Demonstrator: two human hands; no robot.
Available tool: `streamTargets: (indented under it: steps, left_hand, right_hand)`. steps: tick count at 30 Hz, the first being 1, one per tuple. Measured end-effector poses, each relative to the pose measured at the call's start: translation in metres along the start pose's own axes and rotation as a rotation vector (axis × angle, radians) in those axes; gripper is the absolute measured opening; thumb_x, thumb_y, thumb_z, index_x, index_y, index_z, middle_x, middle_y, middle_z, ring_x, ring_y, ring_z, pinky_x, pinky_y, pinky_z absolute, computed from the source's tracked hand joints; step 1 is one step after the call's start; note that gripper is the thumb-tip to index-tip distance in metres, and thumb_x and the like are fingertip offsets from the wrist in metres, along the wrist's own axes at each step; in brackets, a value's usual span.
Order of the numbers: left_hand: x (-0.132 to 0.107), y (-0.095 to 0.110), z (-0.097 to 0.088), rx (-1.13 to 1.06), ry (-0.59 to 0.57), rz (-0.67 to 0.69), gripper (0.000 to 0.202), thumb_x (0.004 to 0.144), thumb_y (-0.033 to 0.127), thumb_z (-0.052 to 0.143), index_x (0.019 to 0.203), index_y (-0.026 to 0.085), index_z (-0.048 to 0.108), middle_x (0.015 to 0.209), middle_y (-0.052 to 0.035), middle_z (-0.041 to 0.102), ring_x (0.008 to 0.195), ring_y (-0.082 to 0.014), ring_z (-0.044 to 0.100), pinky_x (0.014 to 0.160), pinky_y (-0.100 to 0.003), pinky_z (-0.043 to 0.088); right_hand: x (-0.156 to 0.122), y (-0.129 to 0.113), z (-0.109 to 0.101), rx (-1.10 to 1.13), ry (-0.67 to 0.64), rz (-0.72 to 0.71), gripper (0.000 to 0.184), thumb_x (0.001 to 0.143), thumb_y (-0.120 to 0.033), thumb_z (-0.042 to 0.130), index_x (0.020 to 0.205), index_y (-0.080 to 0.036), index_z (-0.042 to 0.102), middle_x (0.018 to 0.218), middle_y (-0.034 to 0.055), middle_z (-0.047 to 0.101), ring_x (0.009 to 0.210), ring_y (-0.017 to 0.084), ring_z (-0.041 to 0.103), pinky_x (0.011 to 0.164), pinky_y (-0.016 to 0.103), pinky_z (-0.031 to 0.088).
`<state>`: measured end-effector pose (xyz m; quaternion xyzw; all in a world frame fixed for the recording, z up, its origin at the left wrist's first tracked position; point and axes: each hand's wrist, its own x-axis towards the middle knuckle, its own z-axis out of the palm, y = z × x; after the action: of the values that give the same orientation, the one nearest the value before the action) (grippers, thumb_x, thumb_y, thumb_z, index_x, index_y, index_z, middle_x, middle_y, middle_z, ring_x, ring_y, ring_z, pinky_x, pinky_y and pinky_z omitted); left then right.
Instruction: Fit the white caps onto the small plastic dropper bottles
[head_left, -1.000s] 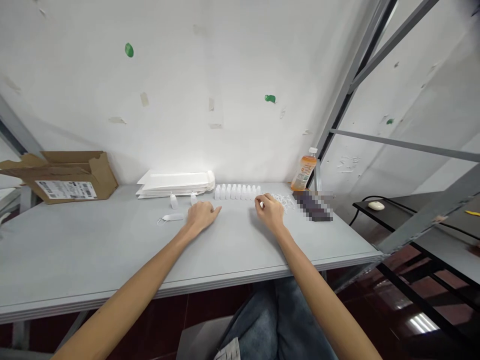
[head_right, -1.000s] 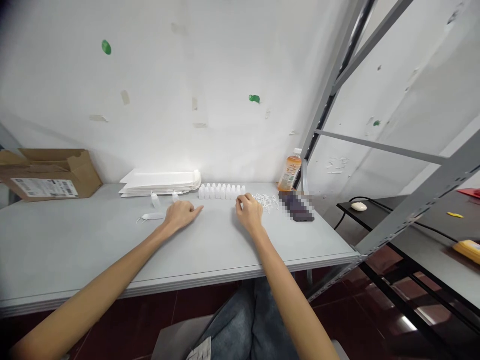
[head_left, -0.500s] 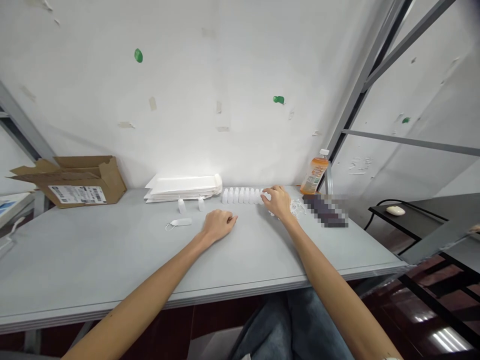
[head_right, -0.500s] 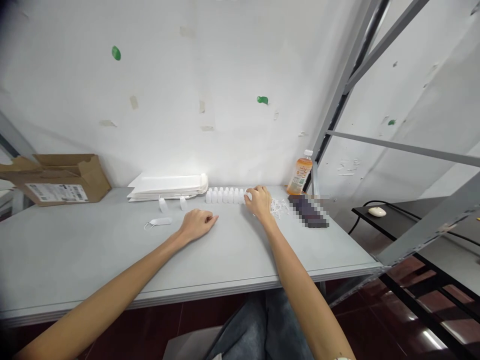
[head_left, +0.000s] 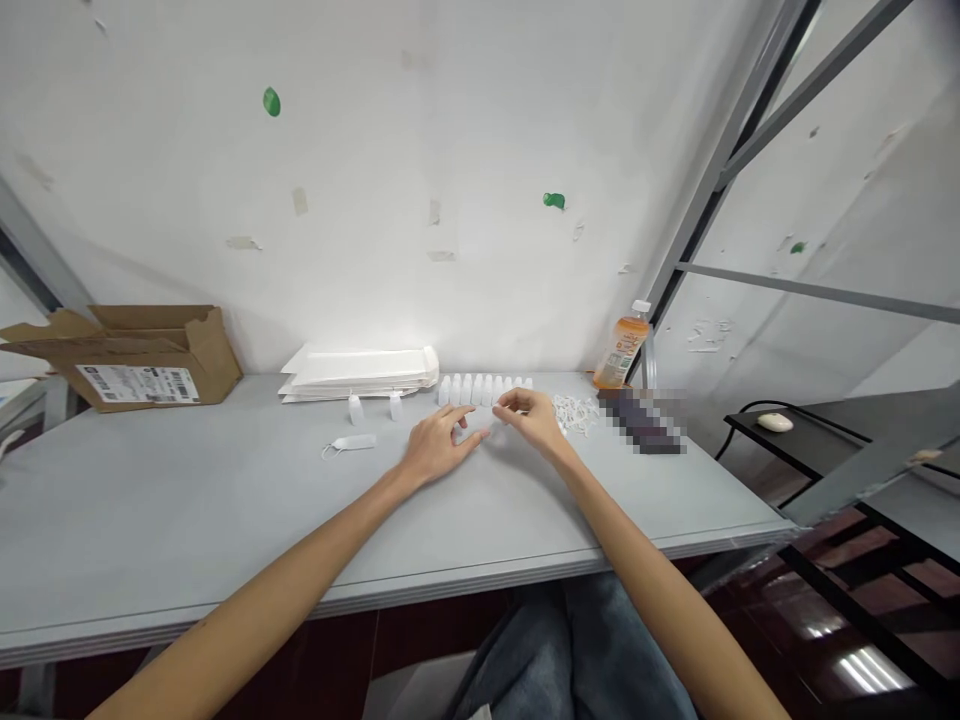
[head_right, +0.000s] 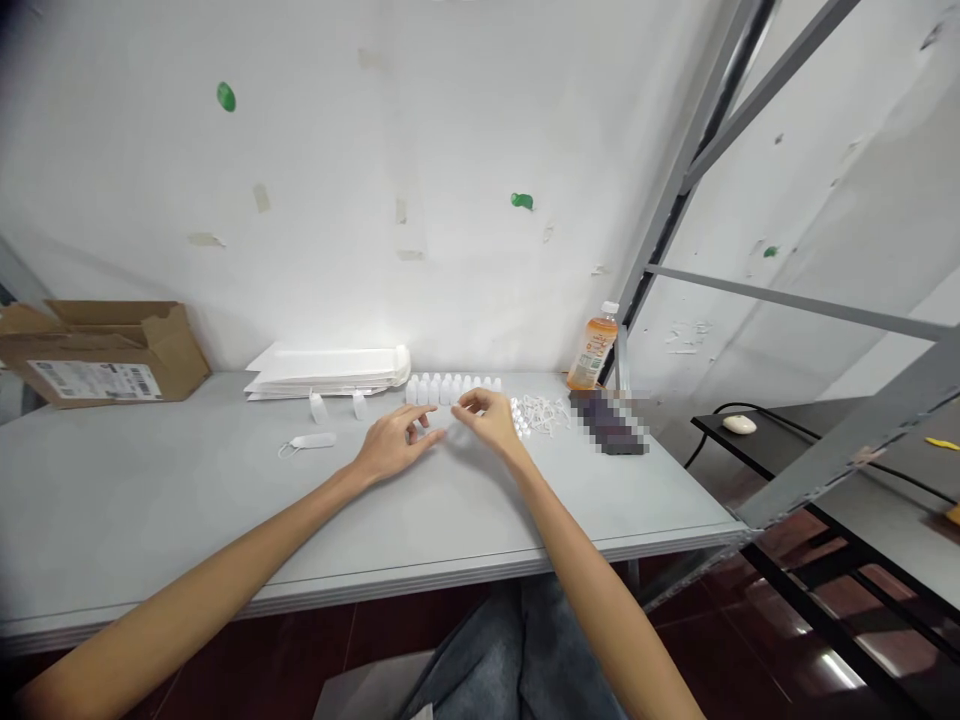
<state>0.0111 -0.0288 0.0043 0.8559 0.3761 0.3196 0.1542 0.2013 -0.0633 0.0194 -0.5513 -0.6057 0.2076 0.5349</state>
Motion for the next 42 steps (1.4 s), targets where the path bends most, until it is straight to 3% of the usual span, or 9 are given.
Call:
streamTargets:
  steps: [2, 5, 14, 20, 25, 30, 32, 36, 42]
  left_hand:
    - [0.0, 0.0, 0.001, -0.014, -0.011, 0.032, 0.038, 0.089, 0.049, 0.051, 0.111, 0.022, 0.066, 0.091, -0.001, 0.068, 0.066, -0.0136, 0.058, 0.064, -0.027, 0.041]
    - [0.0, 0.001, 0.001, -0.001, -0.015, 0.056, 0.033, 0.093, 0.043, 0.044, 0.101, 0.022, 0.069, 0.085, -0.0016, 0.068, 0.07, -0.0152, 0.058, 0.065, -0.027, 0.041]
    - [-0.001, 0.006, -0.001, 0.047, -0.084, 0.035, 0.027, 0.09, 0.037, 0.044, 0.103, 0.022, 0.063, 0.098, -0.0029, 0.068, 0.082, -0.0181, 0.061, 0.068, -0.028, 0.042]
    - [0.0, 0.004, -0.003, 0.083, -0.071, -0.046, 0.026, 0.088, 0.035, 0.046, 0.105, 0.023, 0.06, 0.097, -0.0027, 0.07, 0.085, -0.0204, 0.064, 0.068, -0.029, 0.043]
    - [-0.001, 0.002, 0.0, 0.1, -0.065, -0.035, 0.027, 0.087, 0.035, 0.048, 0.107, 0.023, 0.061, 0.097, -0.0029, 0.071, 0.086, -0.0206, 0.064, 0.069, -0.029, 0.043]
    - [-0.001, 0.001, 0.0, 0.097, -0.057, -0.013, 0.026, 0.087, 0.034, 0.048, 0.106, 0.023, 0.062, 0.101, -0.0024, 0.071, 0.089, -0.0204, 0.065, 0.069, -0.029, 0.044]
    - [-0.001, 0.002, -0.001, 0.095, -0.066, -0.008, 0.027, 0.087, 0.033, 0.048, 0.107, 0.023, 0.062, 0.102, -0.0026, 0.071, 0.091, -0.0205, 0.065, 0.07, -0.029, 0.044]
    - [-0.002, 0.002, -0.001, 0.1, -0.087, -0.006, 0.028, 0.087, 0.032, 0.048, 0.109, 0.023, 0.062, 0.105, -0.0032, 0.071, 0.095, -0.0211, 0.065, 0.073, -0.03, 0.046]
    - [-0.001, 0.001, 0.001, 0.115, -0.101, -0.01, 0.029, 0.087, 0.033, 0.049, 0.11, 0.023, 0.063, 0.104, -0.0029, 0.071, 0.094, -0.021, 0.065, 0.074, -0.03, 0.046]
  right_hand:
    - [-0.006, -0.003, 0.012, 0.0, -0.072, -0.025, 0.015, 0.071, -0.032, 0.064, 0.073, -0.017, 0.066, 0.069, 0.0026, 0.067, 0.058, 0.014, 0.06, 0.057, 0.026, 0.045]
    - [-0.012, -0.004, 0.02, -0.078, -0.062, -0.073, 0.014, 0.074, -0.03, 0.061, 0.072, -0.018, 0.068, 0.071, 0.0025, 0.069, 0.06, 0.014, 0.06, 0.058, 0.024, 0.044]
    - [-0.011, -0.002, 0.014, -0.135, -0.068, -0.075, 0.015, 0.076, -0.029, 0.059, 0.07, -0.017, 0.067, 0.068, 0.0011, 0.069, 0.057, 0.012, 0.059, 0.057, 0.024, 0.043]
    - [-0.01, 0.001, 0.008, -0.473, 0.048, -0.183, 0.018, 0.083, -0.027, 0.055, 0.073, -0.019, 0.066, 0.077, 0.0012, 0.07, 0.061, 0.013, 0.059, 0.065, 0.025, 0.042]
    - [-0.004, 0.005, -0.018, -0.638, 0.202, -0.184, 0.018, 0.083, -0.025, 0.052, 0.076, -0.02, 0.067, 0.084, 0.0022, 0.07, 0.06, 0.012, 0.058, 0.063, 0.025, 0.039]
    - [0.003, 0.018, -0.065, -0.653, 0.489, -0.011, 0.019, 0.079, -0.031, 0.054, 0.076, -0.018, 0.068, 0.081, 0.0044, 0.071, 0.06, 0.015, 0.059, 0.066, 0.027, 0.04]
    - [0.0, 0.025, -0.081, -0.657, 0.507, 0.032, 0.02, 0.077, -0.034, 0.056, 0.076, -0.019, 0.069, 0.077, 0.0042, 0.071, 0.059, 0.016, 0.059, 0.065, 0.027, 0.04]
    - [-0.012, 0.037, -0.1, -0.706, 0.406, 0.013, 0.022, 0.075, -0.037, 0.057, 0.072, -0.02, 0.069, 0.069, 0.0027, 0.068, 0.058, 0.016, 0.057, 0.06, 0.027, 0.039]
    - [-0.017, 0.047, -0.116, -0.82, 0.502, 0.176, 0.022, 0.075, -0.033, 0.054, 0.078, -0.021, 0.072, 0.075, 0.0051, 0.071, 0.069, 0.02, 0.061, 0.061, 0.029, 0.039]
